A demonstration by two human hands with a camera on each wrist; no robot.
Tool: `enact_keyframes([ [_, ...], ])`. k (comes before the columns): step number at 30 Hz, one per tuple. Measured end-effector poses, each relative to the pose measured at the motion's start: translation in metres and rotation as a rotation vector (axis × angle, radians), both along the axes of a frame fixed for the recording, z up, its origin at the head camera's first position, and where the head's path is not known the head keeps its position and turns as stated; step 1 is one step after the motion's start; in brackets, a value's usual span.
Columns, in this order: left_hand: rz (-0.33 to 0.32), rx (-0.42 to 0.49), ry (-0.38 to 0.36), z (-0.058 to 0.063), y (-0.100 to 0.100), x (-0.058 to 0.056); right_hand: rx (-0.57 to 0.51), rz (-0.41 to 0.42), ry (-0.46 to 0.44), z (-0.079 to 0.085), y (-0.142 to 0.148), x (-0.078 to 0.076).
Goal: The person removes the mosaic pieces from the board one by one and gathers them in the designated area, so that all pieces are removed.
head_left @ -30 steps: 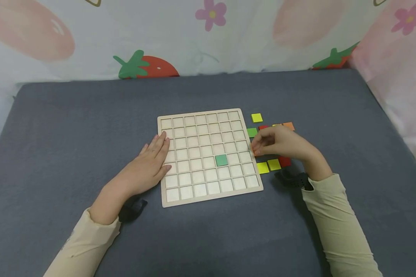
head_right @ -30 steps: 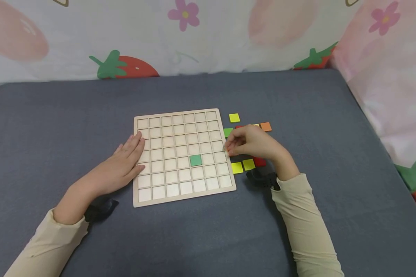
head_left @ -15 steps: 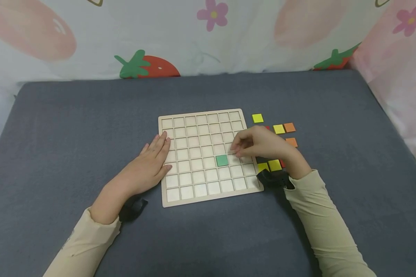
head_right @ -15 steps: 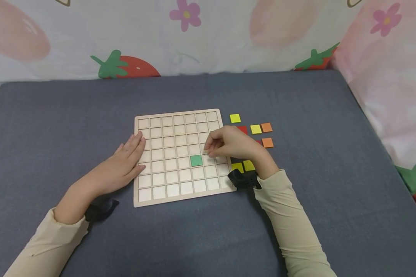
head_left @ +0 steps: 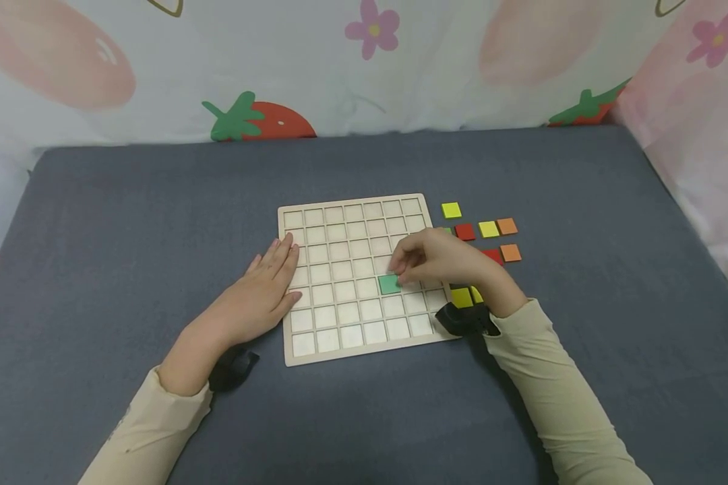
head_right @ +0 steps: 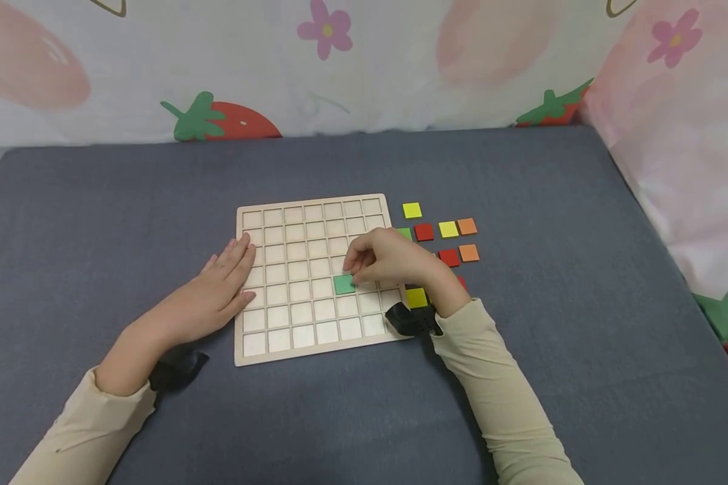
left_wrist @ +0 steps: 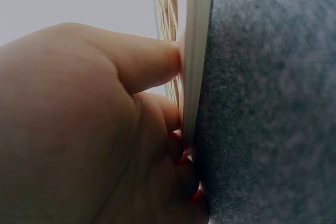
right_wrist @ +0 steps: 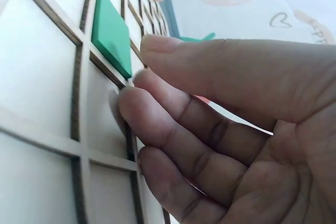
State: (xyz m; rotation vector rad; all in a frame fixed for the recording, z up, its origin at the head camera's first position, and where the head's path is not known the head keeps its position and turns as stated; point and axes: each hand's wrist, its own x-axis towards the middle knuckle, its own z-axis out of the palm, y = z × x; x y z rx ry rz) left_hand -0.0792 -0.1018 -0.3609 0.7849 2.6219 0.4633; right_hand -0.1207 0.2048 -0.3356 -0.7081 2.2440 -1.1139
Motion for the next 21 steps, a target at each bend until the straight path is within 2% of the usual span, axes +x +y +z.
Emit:
enact_keyframes([
  [8,0.004,0.003,0.0,0.0006,-0.0002,0.0008,0.012,-0.004,0.008,-0.0017,-0.0034,0.0015],
  [15,0.008,0.003,0.007,0.0017,-0.0009,0.0018,0.041,0.028,0.059,-0.0061,-0.0052,0.0001],
  [21,0.007,0.015,0.02,0.0039,-0.001,0.0029,0.033,0.038,0.069,-0.0065,-0.0062,0.0011],
])
